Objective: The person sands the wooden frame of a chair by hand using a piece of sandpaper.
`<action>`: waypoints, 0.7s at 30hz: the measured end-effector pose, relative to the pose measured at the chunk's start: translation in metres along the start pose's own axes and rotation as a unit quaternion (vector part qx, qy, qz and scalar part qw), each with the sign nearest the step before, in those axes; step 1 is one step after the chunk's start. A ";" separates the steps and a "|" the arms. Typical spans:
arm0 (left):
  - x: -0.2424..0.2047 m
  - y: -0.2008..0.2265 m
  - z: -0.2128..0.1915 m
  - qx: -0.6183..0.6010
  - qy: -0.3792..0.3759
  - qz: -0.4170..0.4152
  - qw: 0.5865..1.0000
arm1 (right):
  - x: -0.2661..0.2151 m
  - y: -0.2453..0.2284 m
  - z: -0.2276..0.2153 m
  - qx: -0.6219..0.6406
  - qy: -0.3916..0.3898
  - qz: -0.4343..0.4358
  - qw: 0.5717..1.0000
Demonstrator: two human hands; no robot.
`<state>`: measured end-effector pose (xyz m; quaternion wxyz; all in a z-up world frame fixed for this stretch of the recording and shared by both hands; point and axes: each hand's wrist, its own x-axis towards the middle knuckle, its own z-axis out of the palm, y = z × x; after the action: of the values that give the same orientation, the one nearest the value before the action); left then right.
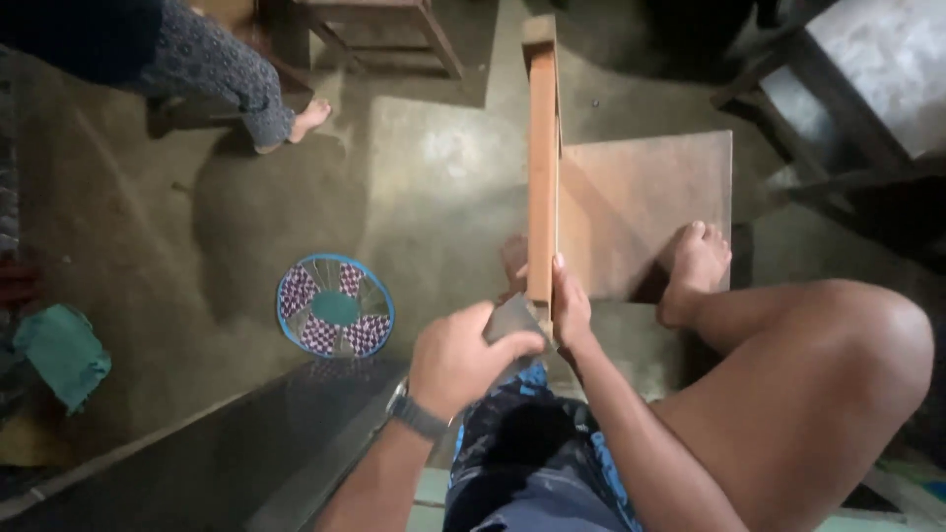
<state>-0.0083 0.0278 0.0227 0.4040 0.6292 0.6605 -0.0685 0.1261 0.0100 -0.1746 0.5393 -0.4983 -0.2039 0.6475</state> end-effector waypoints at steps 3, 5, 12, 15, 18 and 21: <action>0.019 0.015 0.009 -0.056 -0.016 0.011 0.998 | 0.025 0.049 -0.041 0.108 -0.018 0.099 0.989; 0.012 0.011 0.008 -0.075 -0.018 -0.004 0.997 | 0.025 0.040 -0.037 0.083 -0.020 0.084 0.993; 0.024 -0.113 0.026 0.132 0.204 -0.023 0.970 | 0.025 0.041 -0.029 0.028 -0.055 0.031 0.998; 0.001 -0.117 0.022 0.017 0.168 -0.069 0.983 | -0.013 -0.021 0.007 -0.059 0.021 0.082 0.995; -0.006 -0.070 0.017 -0.087 0.111 -0.098 0.985 | -0.009 -0.020 0.005 -0.088 0.014 0.064 0.994; -0.004 0.003 -0.005 -0.098 -0.033 -0.057 0.993 | -0.001 0.006 -0.011 -0.056 -0.022 -0.010 0.998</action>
<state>-0.0088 0.0282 0.0295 0.4803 0.5451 0.6854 -0.0475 0.1324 0.0038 -0.1834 0.5123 -0.5113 -0.2564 0.6406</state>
